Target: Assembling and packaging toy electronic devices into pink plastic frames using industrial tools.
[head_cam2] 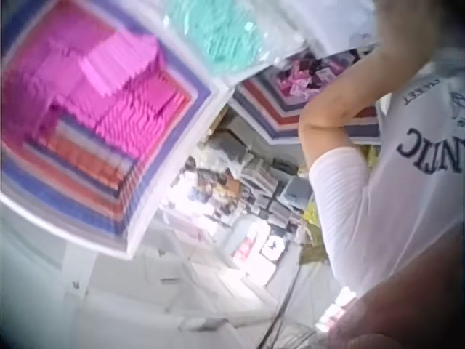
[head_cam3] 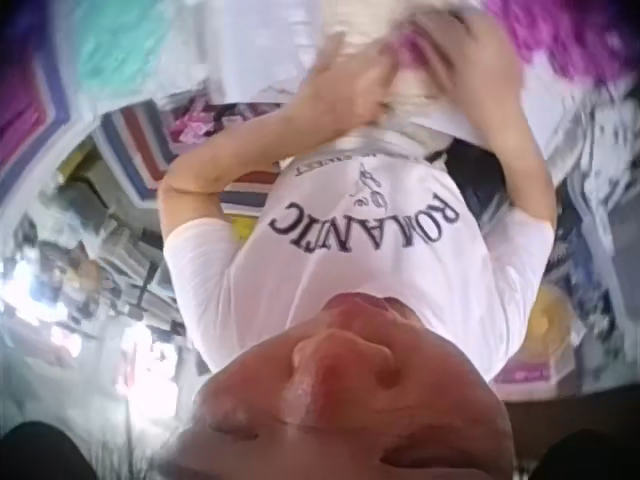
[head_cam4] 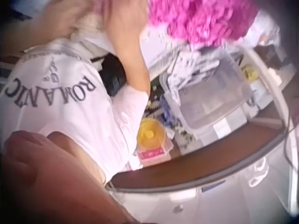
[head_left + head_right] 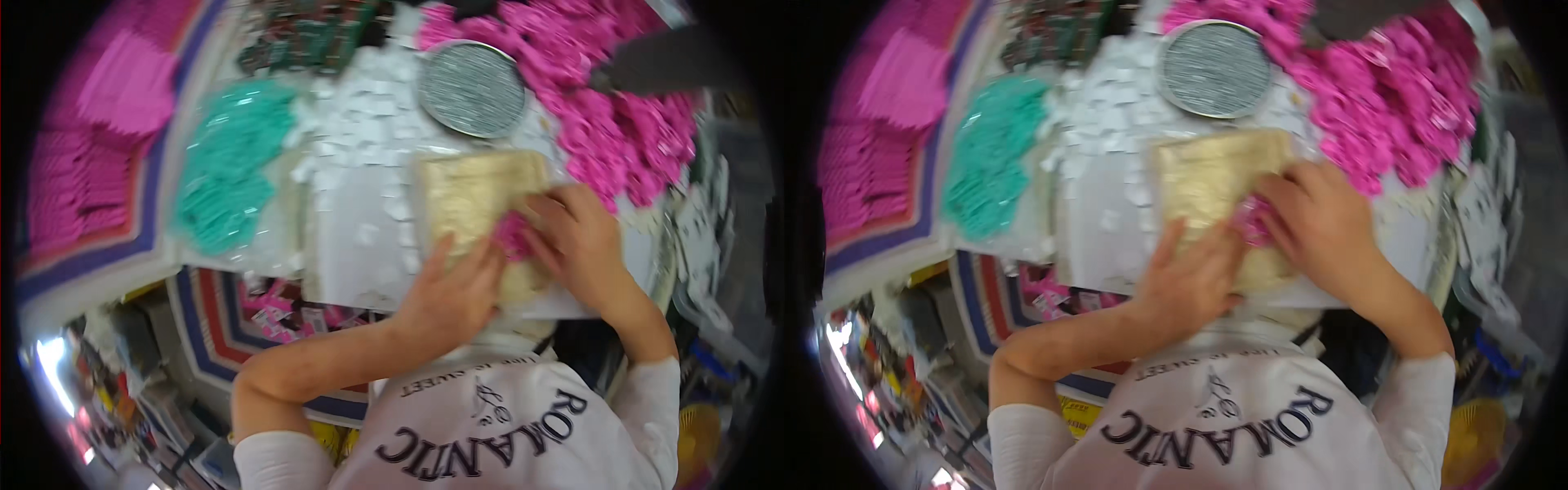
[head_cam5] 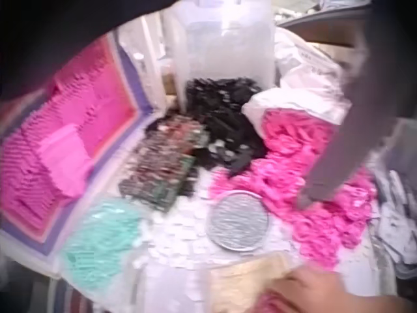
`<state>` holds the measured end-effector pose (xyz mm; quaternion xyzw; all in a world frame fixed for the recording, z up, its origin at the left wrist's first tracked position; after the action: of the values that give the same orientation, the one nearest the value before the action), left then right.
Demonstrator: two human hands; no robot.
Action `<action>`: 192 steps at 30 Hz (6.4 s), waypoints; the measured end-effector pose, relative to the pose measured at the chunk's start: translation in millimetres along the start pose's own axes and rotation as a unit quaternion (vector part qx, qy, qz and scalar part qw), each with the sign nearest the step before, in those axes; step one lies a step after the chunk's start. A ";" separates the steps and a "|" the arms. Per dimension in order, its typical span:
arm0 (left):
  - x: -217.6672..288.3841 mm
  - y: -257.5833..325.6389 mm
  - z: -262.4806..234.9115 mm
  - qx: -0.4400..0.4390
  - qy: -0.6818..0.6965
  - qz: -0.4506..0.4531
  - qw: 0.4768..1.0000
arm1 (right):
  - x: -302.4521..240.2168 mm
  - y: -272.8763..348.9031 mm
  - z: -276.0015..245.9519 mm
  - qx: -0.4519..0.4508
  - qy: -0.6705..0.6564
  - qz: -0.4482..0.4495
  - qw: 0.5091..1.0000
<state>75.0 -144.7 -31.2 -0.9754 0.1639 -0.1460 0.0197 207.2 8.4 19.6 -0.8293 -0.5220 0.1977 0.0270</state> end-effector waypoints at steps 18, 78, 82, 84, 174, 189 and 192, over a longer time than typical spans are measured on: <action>-408.9 105.7 -276.0 0.442 -0.351 -0.411 0.716 | -10.6 48.0 27.2 0.011 -0.119 0.018 0.993; -23.1 -18.8 -34.5 0.290 0.589 -0.216 0.723 | 110.0 188.1 -122.1 0.498 -0.303 0.357 0.730; 9.0 -41.8 -40.8 0.323 0.730 -0.243 0.551 | 7.6 66.2 -48.0 0.180 -0.530 0.216 0.800; 14.8 -52.6 -56.6 0.301 0.727 -0.244 0.567 | -1.9 34.7 -30.2 0.175 -0.142 0.136 0.965; -43.3 -33.2 -56.7 0.365 0.549 -0.318 0.682 | -18.1 10.6 9.0 0.016 -0.704 0.168 0.690; -36.7 -29.4 -53.5 0.356 0.624 -0.310 0.623 | -23.5 21.8 17.5 -0.009 -0.707 0.148 0.692; -44.3 -23.8 -51.7 0.359 0.591 -0.313 0.651 | -30.2 19.9 16.7 0.037 -0.755 0.205 0.622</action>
<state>27.4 -107.3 8.0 -0.5931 -0.2395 -0.7365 0.2200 206.9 -29.8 8.3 -0.4721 -0.1677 0.7741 -0.3870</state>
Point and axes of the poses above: each hand's wrist, its own y-axis away from the middle knuckle, its own z-axis out of the palm, x = y × z, the point moved 2 cm from there along -y, towards the middle knuckle, and after that the axes turned 1 degree about -x, right-handed, at the moved point
